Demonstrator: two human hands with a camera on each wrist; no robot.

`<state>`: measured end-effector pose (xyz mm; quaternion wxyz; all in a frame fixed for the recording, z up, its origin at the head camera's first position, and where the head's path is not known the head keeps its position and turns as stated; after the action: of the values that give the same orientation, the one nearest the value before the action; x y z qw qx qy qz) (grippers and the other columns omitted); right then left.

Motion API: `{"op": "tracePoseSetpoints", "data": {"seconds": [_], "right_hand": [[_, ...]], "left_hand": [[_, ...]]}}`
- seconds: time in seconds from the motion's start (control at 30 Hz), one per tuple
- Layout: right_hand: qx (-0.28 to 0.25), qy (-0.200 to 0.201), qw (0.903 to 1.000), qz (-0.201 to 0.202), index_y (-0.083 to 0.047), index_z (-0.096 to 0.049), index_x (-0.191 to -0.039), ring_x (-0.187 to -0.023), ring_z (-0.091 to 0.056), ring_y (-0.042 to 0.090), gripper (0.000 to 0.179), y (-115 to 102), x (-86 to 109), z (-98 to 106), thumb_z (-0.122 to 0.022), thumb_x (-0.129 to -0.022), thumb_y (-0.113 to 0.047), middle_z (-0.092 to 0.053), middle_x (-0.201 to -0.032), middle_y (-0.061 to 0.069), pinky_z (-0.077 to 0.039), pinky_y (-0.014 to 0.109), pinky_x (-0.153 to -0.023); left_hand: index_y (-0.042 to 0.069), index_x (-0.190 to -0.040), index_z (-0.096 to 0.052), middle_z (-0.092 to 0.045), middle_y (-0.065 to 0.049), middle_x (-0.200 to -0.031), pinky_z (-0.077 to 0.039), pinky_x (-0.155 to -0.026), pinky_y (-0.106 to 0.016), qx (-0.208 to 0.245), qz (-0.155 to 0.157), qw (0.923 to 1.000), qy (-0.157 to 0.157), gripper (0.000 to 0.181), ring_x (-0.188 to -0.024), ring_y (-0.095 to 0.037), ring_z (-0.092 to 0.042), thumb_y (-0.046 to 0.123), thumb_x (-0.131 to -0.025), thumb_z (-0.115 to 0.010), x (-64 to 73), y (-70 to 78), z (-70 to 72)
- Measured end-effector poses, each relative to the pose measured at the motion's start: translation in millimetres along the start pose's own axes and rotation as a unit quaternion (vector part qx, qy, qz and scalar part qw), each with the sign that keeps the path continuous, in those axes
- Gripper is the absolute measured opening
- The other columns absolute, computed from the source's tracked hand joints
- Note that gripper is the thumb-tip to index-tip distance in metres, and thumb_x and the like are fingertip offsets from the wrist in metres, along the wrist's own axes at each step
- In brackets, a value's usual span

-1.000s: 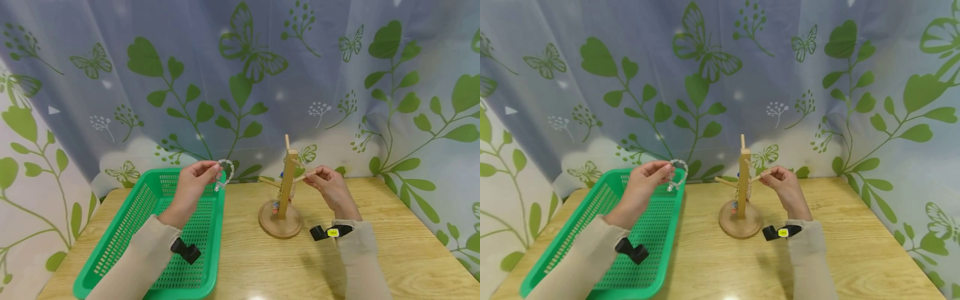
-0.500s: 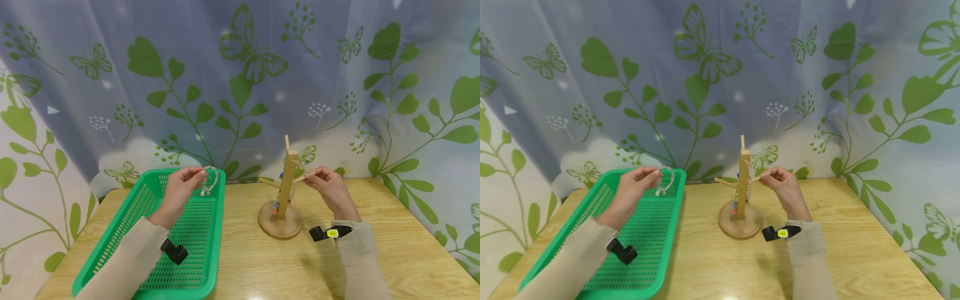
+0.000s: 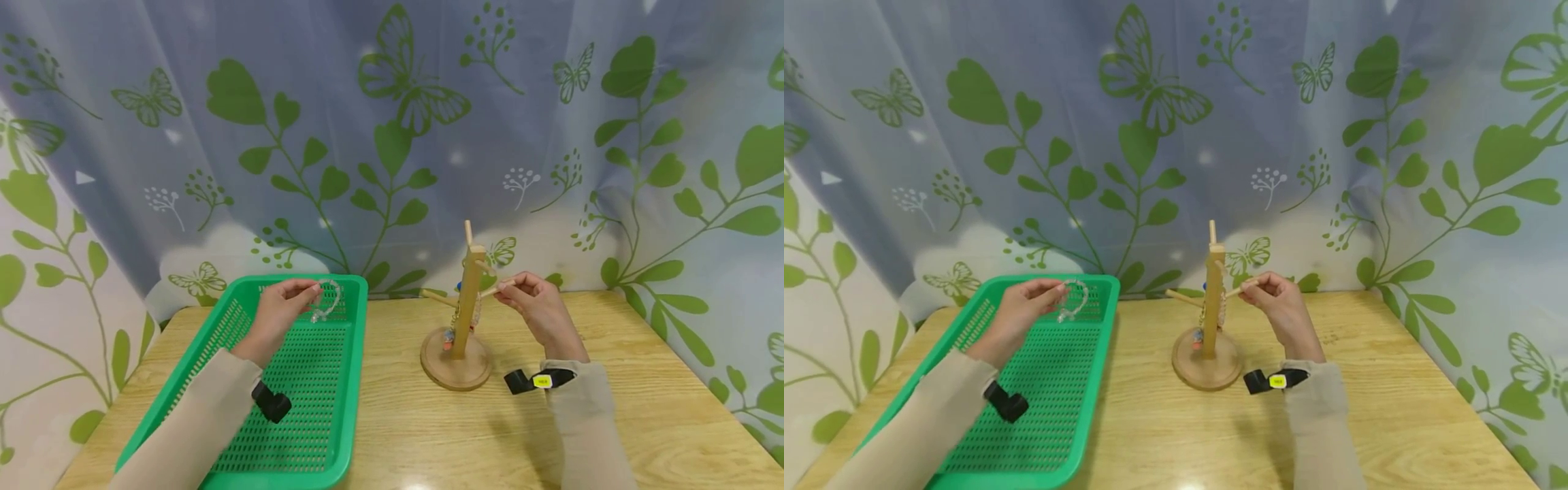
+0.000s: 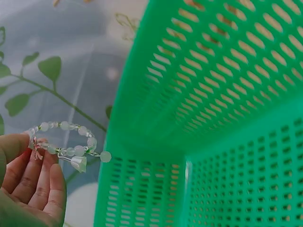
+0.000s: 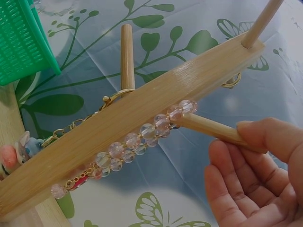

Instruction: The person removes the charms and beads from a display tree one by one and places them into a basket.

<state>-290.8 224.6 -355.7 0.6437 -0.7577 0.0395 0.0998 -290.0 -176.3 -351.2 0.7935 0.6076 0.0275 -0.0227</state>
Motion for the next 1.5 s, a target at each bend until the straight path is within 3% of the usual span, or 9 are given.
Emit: {"op": "tracePoseSetpoints", "data": {"seconds": [0.27,0.4,0.63,0.87,1.17,1.5], "right_hand": [[0.003,0.000,1.0000,0.001,-0.003,-0.061,-0.085,-0.080,-0.064,0.011,0.006,-1,0.7,0,-0.063,-0.090,-0.005,-0.063,-0.083,-0.002,-0.052,0.023,-0.080],[0.004,-0.004,1.0000,0.006,-0.001,-0.060,-0.086,-0.080,-0.064,0.011,0.008,-1,0.8,0,-0.064,-0.089,-0.007,-0.063,-0.084,-0.002,-0.052,0.024,-0.082],[0.014,0.000,0.9999,0.002,-0.001,-0.058,-0.087,-0.082,-0.063,0.011,0.010,0,2.8,1,-0.064,-0.090,-0.009,-0.062,-0.085,-0.002,-0.052,0.024,-0.082],[0.022,0.003,0.9997,0.004,-0.003,-0.059,-0.085,-0.082,-0.063,0.010,0.007,2,0.9,2,-0.062,-0.091,-0.006,-0.062,-0.084,-0.001,-0.052,0.023,-0.082],[0.018,0.005,0.9998,0.011,-0.001,-0.060,-0.086,-0.080,-0.063,0.011,0.008,0,0.0,1,-0.064,-0.090,-0.007,-0.062,-0.084,-0.001,-0.052,0.022,-0.081],[0.007,0.000,0.9999,0.010,-0.004,-0.060,-0.084,-0.080,-0.063,0.010,0.007,1,0.4,0,-0.064,-0.089,-0.005,-0.062,-0.082,-0.002,-0.052,0.022,-0.081]], "left_hand": [[0.001,-0.121,-0.060,-0.063,-0.015,-0.116,-0.048,-0.092,-0.044,-0.036,0.002,0.9993,-0.007,0.035,-0.109,-0.032,-0.058,0.024,-0.095,-0.059,-6.9,-17.3,9.1],[0.000,-0.123,-0.058,-0.060,-0.019,-0.121,-0.047,-0.094,-0.046,-0.052,0.002,0.9985,-0.020,0.038,-0.111,-0.033,-0.056,0.025,-0.095,-0.059,-11.4,-24.7,14.5],[-0.003,-0.118,-0.060,-0.061,-0.022,-0.117,-0.047,-0.092,-0.047,-0.071,-0.007,0.9968,-0.035,0.033,-0.100,-0.025,-0.062,0.019,-0.095,-0.059,-15.9,-37.0,24.4],[-0.003,-0.124,-0.057,-0.059,-0.020,-0.122,-0.046,-0.094,-0.048,-0.083,0.005,0.9954,-0.048,0.037,-0.106,-0.030,-0.058,0.022,-0.096,-0.057,-18.2,-51.0,33.7],[-0.004,-0.123,-0.057,-0.060,-0.016,-0.122,-0.047,-0.092,-0.044,-0.074,0.044,0.9938,-0.070,0.035,-0.111,-0.032,-0.056,0.018,-0.096,-0.058,-19.1,-55.7,30.3],[-0.004,-0.120,-0.058,-0.057,-0.024,-0.122,-0.045,-0.094,-0.049,-0.085,0.055,0.9901,-0.097,0.030,-0.111,-0.036,-0.055,0.014,-0.096,-0.056,-17.7,-60.6,27.7]]}}
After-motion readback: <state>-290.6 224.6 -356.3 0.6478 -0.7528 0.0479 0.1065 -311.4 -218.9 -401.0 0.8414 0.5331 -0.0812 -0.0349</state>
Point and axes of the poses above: each hand's wrist, its own x-axis away from the middle knuckle, its own z-axis out of the back of the hand, y = z × x, the point moved 1 cm from there along -x, towards the middle knuckle
